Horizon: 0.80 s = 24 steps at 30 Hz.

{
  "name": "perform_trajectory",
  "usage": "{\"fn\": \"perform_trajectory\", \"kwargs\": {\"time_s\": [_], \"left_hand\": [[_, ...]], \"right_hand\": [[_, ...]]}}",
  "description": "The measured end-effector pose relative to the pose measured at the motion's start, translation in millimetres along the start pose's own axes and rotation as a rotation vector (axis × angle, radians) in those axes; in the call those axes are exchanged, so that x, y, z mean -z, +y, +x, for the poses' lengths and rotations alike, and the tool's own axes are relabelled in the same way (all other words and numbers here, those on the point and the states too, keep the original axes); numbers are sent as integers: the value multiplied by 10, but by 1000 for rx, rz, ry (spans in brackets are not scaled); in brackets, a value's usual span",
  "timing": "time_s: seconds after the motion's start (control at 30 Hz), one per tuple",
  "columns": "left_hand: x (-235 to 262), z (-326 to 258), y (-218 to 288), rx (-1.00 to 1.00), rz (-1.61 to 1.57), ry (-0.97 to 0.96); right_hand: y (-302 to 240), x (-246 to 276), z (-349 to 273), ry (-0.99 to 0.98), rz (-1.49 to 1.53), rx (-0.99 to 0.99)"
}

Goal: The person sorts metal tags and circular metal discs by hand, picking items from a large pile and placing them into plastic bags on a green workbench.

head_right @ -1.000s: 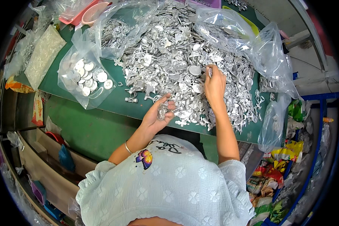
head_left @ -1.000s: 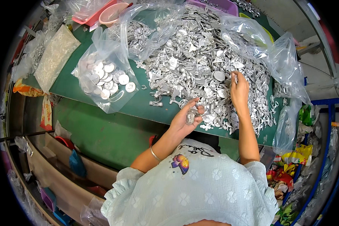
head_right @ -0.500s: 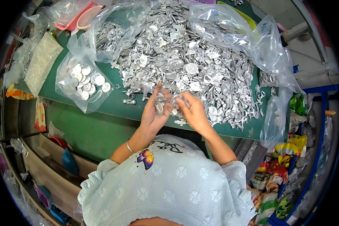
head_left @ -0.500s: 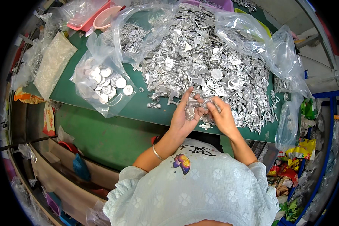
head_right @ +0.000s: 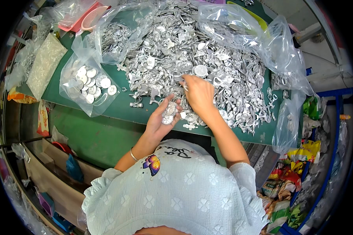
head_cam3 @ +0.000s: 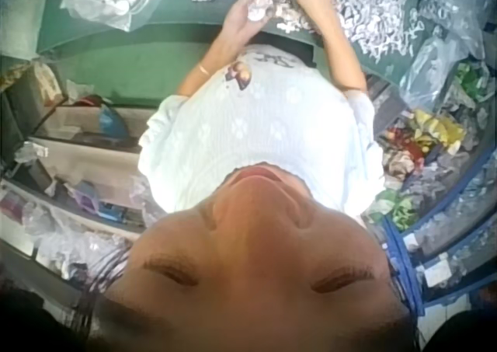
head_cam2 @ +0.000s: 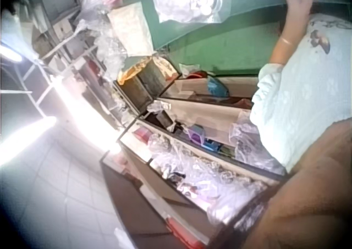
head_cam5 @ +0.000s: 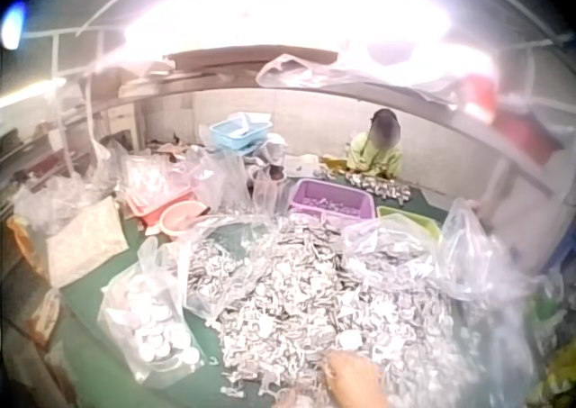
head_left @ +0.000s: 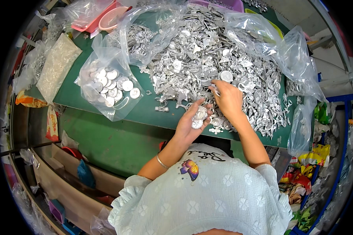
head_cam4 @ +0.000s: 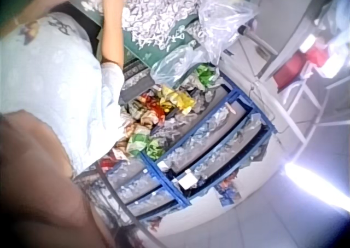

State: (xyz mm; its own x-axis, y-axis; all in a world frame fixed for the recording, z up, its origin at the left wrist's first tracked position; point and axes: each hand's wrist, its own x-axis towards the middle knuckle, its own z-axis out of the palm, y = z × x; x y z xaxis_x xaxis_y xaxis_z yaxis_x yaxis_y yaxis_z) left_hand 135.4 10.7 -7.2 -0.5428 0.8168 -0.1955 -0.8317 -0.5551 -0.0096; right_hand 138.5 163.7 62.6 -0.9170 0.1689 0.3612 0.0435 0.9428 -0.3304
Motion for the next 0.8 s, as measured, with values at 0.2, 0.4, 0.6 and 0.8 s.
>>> {"fn": "perform_trajectory", "kwargs": {"time_s": [0.2, 0.4, 0.6, 0.8], "left_hand": [[-95, -71, -7, -101, 88, 100], [-174, -41, 19, -82, -6, 86], [-240, -33, -19, -7, -2, 96], [55, -63, 0, 132, -84, 14]], "right_hand": [[249, -226, 93, 22, -75, 166], [198, 173, -18, -148, 702, -425], [78, 194, -272, -265, 684, -335], [654, 433, -167, 85, 224, -353]]}}
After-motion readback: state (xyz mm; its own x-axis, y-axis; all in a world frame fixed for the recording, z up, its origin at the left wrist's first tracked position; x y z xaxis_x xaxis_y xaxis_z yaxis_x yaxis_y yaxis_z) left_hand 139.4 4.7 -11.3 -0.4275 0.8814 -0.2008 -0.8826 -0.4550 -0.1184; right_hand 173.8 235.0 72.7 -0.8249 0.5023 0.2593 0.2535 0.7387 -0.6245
